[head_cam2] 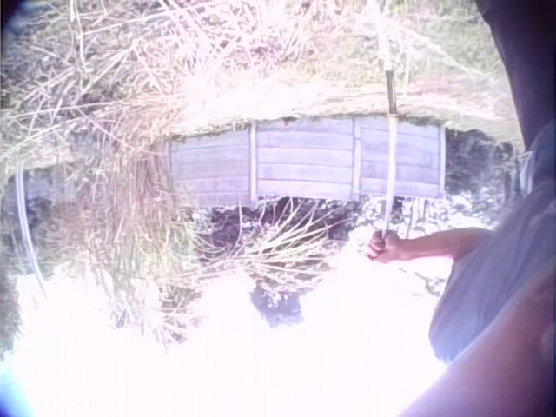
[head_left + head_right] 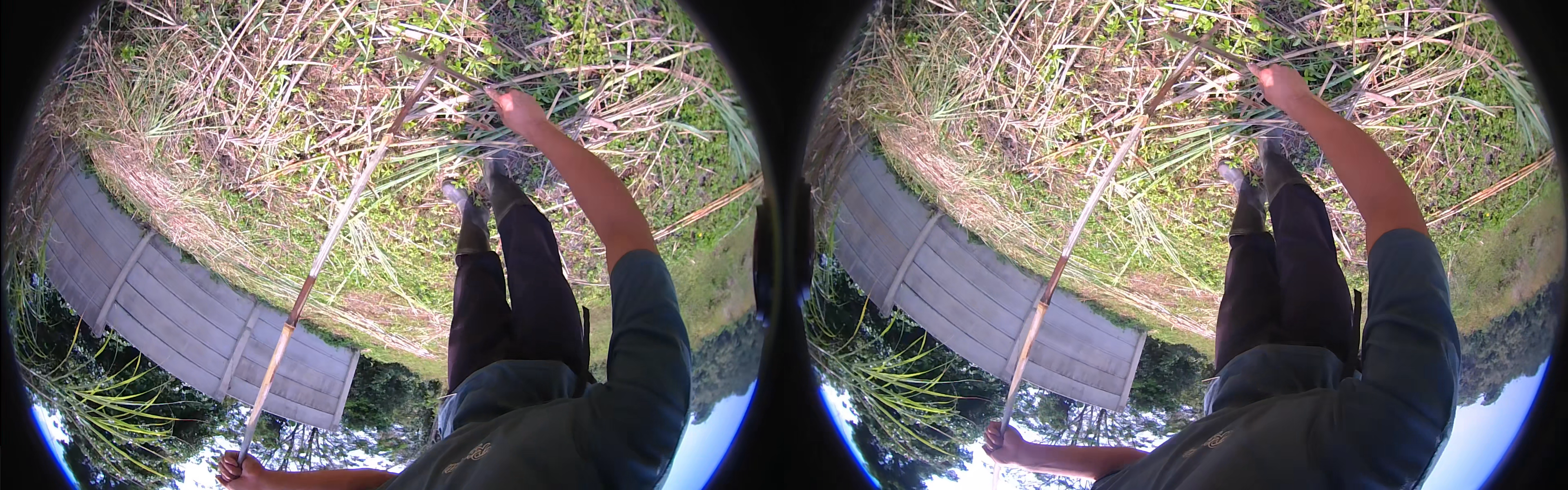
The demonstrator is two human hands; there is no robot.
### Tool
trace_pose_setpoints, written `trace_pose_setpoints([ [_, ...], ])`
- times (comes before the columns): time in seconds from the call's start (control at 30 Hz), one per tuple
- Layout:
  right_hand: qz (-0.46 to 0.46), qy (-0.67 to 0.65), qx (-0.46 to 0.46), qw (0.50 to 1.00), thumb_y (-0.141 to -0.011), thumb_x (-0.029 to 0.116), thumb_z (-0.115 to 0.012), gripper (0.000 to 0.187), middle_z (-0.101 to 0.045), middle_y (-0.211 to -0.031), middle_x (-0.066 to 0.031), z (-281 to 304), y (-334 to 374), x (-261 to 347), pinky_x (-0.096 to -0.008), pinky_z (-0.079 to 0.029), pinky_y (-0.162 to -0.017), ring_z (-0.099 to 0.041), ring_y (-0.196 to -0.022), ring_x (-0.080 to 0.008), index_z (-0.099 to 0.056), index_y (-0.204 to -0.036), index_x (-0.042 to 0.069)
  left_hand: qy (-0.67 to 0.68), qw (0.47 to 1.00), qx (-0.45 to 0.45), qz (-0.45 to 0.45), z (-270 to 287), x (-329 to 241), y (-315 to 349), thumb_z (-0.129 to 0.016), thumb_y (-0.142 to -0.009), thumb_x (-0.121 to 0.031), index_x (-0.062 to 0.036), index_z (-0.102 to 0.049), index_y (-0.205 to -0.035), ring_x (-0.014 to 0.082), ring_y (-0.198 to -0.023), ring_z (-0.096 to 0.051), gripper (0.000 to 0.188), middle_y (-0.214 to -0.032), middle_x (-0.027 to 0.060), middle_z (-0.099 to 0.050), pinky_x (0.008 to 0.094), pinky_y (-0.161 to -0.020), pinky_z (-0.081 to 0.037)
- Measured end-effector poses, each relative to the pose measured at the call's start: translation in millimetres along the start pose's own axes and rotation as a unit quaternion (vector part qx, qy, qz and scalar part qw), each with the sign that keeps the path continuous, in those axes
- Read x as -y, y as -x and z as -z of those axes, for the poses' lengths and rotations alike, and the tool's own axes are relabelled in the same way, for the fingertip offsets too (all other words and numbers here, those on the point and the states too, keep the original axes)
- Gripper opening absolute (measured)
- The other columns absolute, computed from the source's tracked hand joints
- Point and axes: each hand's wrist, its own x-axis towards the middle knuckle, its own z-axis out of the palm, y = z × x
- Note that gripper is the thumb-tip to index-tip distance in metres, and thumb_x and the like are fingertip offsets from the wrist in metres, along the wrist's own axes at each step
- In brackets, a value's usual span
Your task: The person uses a machete to cut long, thin sticks into smaller pieces. They hold the sticks with one hand and swing the machete with the other to sever the material, dropping the cut pieces onto the ground.
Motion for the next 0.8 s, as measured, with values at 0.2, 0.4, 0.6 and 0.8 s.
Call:
trace_pose_setpoints([
  [0.2, 0.047, 0.002, 0.005, 0.999, -0.096, 0.025, -0.054, 0.042, -0.065, -0.106, -0.0187, -7.2, -12.1, -8.0, -0.0464, -0.057, -0.072, -0.067, -0.084, -0.0371, -0.052, -0.137, 0.023, -0.078, 0.993, -0.073, 0.040, 1.4, 7.4, -17.1, -0.033, -0.101, -0.027, -0.0176, -0.024, -0.058, 0.0141, -0.048, -0.022, 0.045, -0.052, -0.0022, -0.016, 0.0304, -0.052, -0.025],
  [0.4, 0.239, -0.048, -0.024, 0.970, -0.096, 0.029, -0.053, 0.042, -0.065, -0.097, -0.0152, 15.2, 48.8, 39.1, -0.0435, -0.057, -0.069, -0.066, -0.079, -0.0343, -0.051, -0.138, 0.024, -0.085, 0.974, -0.206, 0.044, 44.3, 13.1, -53.5, -0.039, -0.095, -0.014, -0.0181, -0.023, -0.058, 0.0118, -0.045, -0.021, 0.041, -0.050, -0.0040, -0.017, 0.0290, -0.048, -0.022],
  [0.6, -0.063, 0.003, 0.012, 0.998, -0.095, 0.023, -0.053, 0.046, -0.059, -0.094, -0.0140, -40.1, -10.0, -25.8, -0.0446, -0.055, -0.065, -0.065, -0.075, -0.0340, -0.047, -0.140, 0.024, -0.099, 0.963, -0.235, 0.086, 42.3, 21.7, -70.6, -0.043, -0.092, -0.017, -0.0187, -0.020, -0.056, 0.0119, -0.043, -0.020, 0.043, -0.048, -0.0034, -0.019, 0.0297, -0.047, -0.021],
  [0.8, 0.205, -0.007, -0.030, 0.978, -0.093, 0.021, -0.054, 0.049, -0.062, -0.085, -0.0175, 9.5, 39.4, -10.7, -0.0485, -0.055, -0.068, -0.064, -0.074, -0.0390, -0.046, -0.141, 0.022, -0.139, 0.965, -0.218, -0.050, 39.4, 45.5, -76.4, -0.038, -0.091, -0.025, -0.0168, -0.022, -0.060, 0.0131, -0.042, -0.022, 0.036, -0.049, -0.0019, -0.023, 0.0309, -0.044, -0.022],
])
